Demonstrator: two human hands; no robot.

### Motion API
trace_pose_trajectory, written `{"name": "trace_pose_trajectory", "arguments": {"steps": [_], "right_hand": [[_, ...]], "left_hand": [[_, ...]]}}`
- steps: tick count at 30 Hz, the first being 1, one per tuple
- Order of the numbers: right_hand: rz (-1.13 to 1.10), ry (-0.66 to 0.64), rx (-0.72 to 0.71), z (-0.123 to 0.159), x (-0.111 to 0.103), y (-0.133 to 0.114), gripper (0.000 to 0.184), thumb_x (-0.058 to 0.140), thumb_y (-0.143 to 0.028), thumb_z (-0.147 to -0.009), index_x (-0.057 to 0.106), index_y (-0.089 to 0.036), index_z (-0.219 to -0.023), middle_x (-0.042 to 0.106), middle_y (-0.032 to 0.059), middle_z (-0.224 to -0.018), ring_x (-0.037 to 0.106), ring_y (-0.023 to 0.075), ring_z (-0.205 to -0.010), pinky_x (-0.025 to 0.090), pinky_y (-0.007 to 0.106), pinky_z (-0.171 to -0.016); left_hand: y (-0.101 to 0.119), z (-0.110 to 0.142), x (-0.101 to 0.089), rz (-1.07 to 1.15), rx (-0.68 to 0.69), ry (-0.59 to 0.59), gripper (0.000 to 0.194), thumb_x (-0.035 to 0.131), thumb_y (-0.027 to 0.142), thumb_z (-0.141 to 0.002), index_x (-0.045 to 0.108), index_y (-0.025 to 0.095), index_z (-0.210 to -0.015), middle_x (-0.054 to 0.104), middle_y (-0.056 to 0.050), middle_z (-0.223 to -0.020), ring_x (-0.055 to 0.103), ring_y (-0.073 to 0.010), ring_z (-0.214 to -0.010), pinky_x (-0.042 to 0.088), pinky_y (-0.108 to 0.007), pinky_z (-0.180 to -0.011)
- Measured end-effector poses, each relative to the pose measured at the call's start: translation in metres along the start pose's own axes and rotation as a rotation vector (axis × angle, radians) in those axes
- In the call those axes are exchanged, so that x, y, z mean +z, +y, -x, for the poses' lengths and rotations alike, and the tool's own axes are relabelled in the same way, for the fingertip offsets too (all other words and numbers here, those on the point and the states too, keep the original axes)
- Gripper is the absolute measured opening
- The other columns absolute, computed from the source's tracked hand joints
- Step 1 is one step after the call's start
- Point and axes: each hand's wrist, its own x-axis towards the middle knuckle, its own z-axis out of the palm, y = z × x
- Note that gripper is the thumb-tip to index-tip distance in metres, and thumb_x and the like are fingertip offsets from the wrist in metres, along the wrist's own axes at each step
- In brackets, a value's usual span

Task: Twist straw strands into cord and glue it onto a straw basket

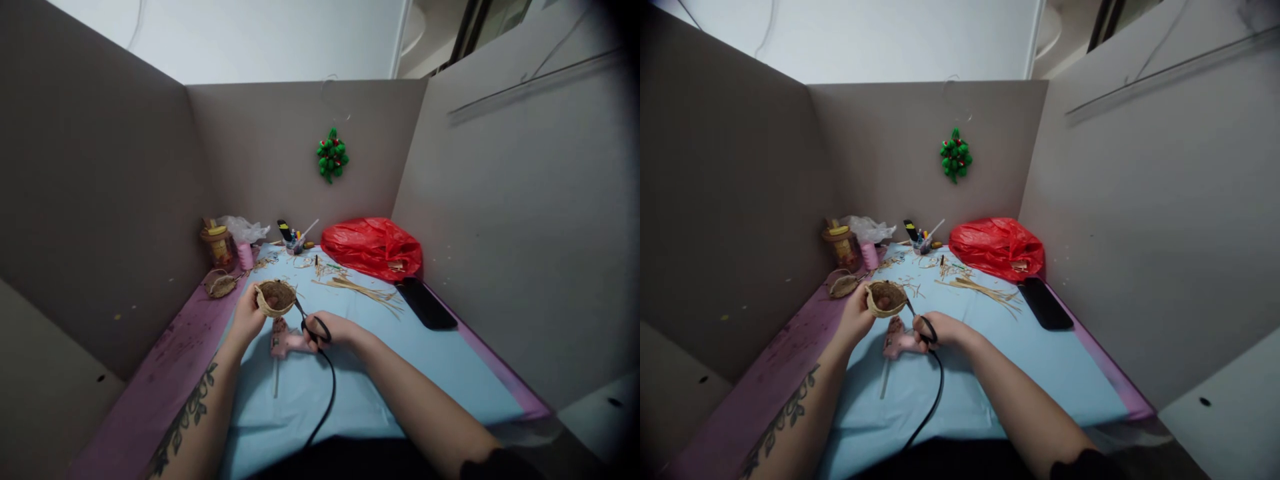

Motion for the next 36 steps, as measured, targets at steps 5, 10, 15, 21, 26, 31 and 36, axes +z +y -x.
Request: {"name": "trace_pose_trajectory", "arguments": {"steps": [5, 10, 15, 21, 26, 31, 36], "right_hand": [[0.177, 0.035, 0.04, 0.0059, -0.004, -0.0087, 0.077, 0.021, -0.087, -0.066, 0.049, -0.016, -0.054, 0.048, 0.0, -0.043, 0.039, 0.0071, -0.037, 0.031, 0.021, -0.039], [0.305, 0.052, 0.022, 0.0085, -0.0083, -0.0092, 0.076, 0.016, -0.079, -0.076, 0.046, -0.016, -0.046, 0.043, -0.0008, -0.038, 0.039, 0.008, -0.038, 0.033, 0.023, -0.044], [0.324, 0.131, 0.075, 0.0072, -0.0088, -0.0083, 0.069, 0.024, -0.074, -0.08, 0.046, -0.017, -0.047, 0.043, -0.0013, -0.039, 0.038, 0.0086, -0.037, 0.031, 0.023, -0.042], [0.209, 0.12, 0.064, 0.0065, -0.0073, -0.006, 0.063, 0.034, -0.071, -0.079, 0.049, -0.016, -0.051, 0.047, -0.0018, -0.042, 0.037, 0.0069, -0.036, 0.029, 0.021, -0.039], [-0.003, -0.071, 0.075, 0.0083, -0.0066, -0.0089, 0.066, 0.036, -0.079, -0.071, 0.052, -0.015, -0.064, 0.056, 0.0005, -0.051, 0.032, 0.0049, -0.032, 0.023, 0.02, -0.032], [0.079, -0.075, 0.1, 0.0084, -0.0087, -0.0081, 0.071, 0.033, -0.083, -0.068, 0.052, -0.015, -0.063, 0.054, 0.001, -0.048, 0.034, 0.0053, -0.033, 0.024, 0.02, -0.033], [0.179, 0.141, 0.058, 0.005, -0.0078, -0.0025, 0.066, 0.038, -0.077, -0.073, 0.047, -0.015, -0.05, 0.046, -0.0014, -0.04, 0.039, 0.0067, -0.037, 0.03, 0.02, -0.039]], "left_hand": [[0.0011, 0.0012, -0.0031, -0.162, 0.097, -0.013, 0.019, 0.058, 0.028, -0.075, 0.053, 0.017, -0.089, 0.061, -0.002, -0.08, 0.056, -0.0158, -0.072, 0.043, -0.025, -0.066], [-0.0021, 0.0011, -0.0044, -0.247, 0.128, -0.007, 0.017, 0.056, 0.027, -0.076, 0.051, 0.017, -0.089, 0.059, -0.001, -0.077, 0.055, -0.0154, -0.069, 0.042, -0.024, -0.063], [-0.0043, 0.0001, -0.0056, -0.265, 0.151, 0.001, 0.017, 0.056, 0.028, -0.077, 0.051, 0.017, -0.09, 0.059, -0.001, -0.076, 0.055, -0.0153, -0.068, 0.042, -0.024, -0.062], [0.0005, -0.0006, -0.0062, -0.247, 0.168, 0.008, 0.016, 0.055, 0.028, -0.076, 0.052, 0.017, -0.088, 0.06, -0.002, -0.076, 0.056, -0.0152, -0.068, 0.043, -0.025, -0.062], [-0.0002, 0.0011, -0.0063, -0.268, 0.176, -0.073, 0.014, 0.055, 0.027, -0.077, 0.051, 0.018, -0.087, 0.06, -0.002, -0.076, 0.055, -0.0146, -0.066, 0.043, -0.024, -0.061], [-0.0037, 0.0019, -0.0067, -0.263, 0.182, -0.128, 0.015, 0.056, 0.024, -0.076, 0.052, 0.017, -0.089, 0.061, -0.002, -0.079, 0.057, -0.0147, -0.07, 0.043, -0.024, -0.063], [-0.0018, -0.0002, -0.0073, -0.14, 0.104, -0.037, 0.017, 0.06, 0.027, -0.073, 0.053, 0.017, -0.085, 0.059, 0.0, -0.073, 0.054, -0.014, -0.066, 0.042, -0.024, -0.061]]}}
